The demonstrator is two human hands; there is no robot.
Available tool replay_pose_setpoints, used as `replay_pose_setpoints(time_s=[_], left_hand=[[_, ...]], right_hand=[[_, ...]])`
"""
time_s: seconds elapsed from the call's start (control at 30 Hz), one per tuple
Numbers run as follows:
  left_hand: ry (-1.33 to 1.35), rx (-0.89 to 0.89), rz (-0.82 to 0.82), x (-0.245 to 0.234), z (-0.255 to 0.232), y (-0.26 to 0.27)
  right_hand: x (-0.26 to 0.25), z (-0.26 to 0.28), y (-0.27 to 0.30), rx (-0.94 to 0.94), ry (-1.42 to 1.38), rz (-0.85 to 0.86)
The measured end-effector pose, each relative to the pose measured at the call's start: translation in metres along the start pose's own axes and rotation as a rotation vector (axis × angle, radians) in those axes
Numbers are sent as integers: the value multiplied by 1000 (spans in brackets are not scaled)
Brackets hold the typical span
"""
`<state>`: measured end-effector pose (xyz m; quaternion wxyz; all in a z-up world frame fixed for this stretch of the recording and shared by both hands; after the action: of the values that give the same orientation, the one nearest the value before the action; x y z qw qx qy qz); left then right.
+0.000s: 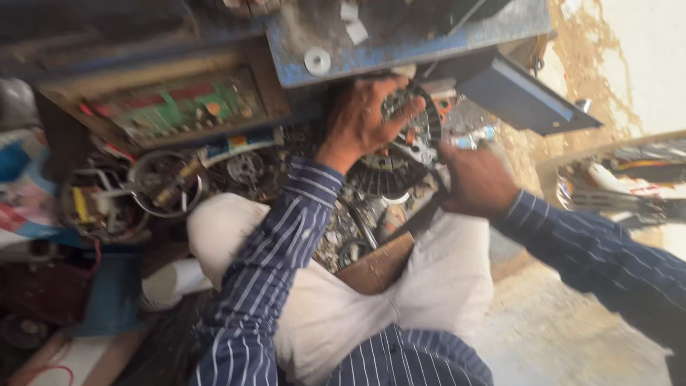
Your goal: The person repairs a fan motor by using pliers to adjust wires and components on the stator, then cleans a metal part with a black cloth.
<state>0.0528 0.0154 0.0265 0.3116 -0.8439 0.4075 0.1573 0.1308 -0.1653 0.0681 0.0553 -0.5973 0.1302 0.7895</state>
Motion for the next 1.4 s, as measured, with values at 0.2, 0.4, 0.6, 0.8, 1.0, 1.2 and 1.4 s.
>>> replay_pose_setpoints(time_s=[0.2, 0.4, 0.6, 0.8, 1.0, 1.2, 1.4], left_hand=[[97, 60, 7, -4, -7, -7], [67, -8, 136, -11, -13, -15], [101, -40, 202, -16, -18, -19], [53, 23, 259, -14, -19, -21], [-200, 246, 501, -31, -47, -9], [-397, 165, 579, -21, -47, -4], [-572, -80, 492, -19, -55, -3]], right_hand=[[63, -31, 10, 167, -611, 311], [95, 26, 49, 576, -2410, 465], [61, 74, 86, -334, -3071, 492], [162, 35, 146, 475, -3125, 225], [213, 19, 149, 513, -3001, 224], [198, 24, 167, 648, -2953, 129], [105, 34, 144, 321, -2587, 272]])
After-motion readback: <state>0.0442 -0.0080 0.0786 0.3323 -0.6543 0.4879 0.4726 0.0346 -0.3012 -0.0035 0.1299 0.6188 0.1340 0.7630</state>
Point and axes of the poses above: each hand's wrist, its own y-axis away from the middle knuckle, its own x-axis out of the palm, z = x × y, the point moved 7 cm from there along -y, towards the middle knuckle, and after that the axes turned 2 degrees about -y, right-handed, at the moved point
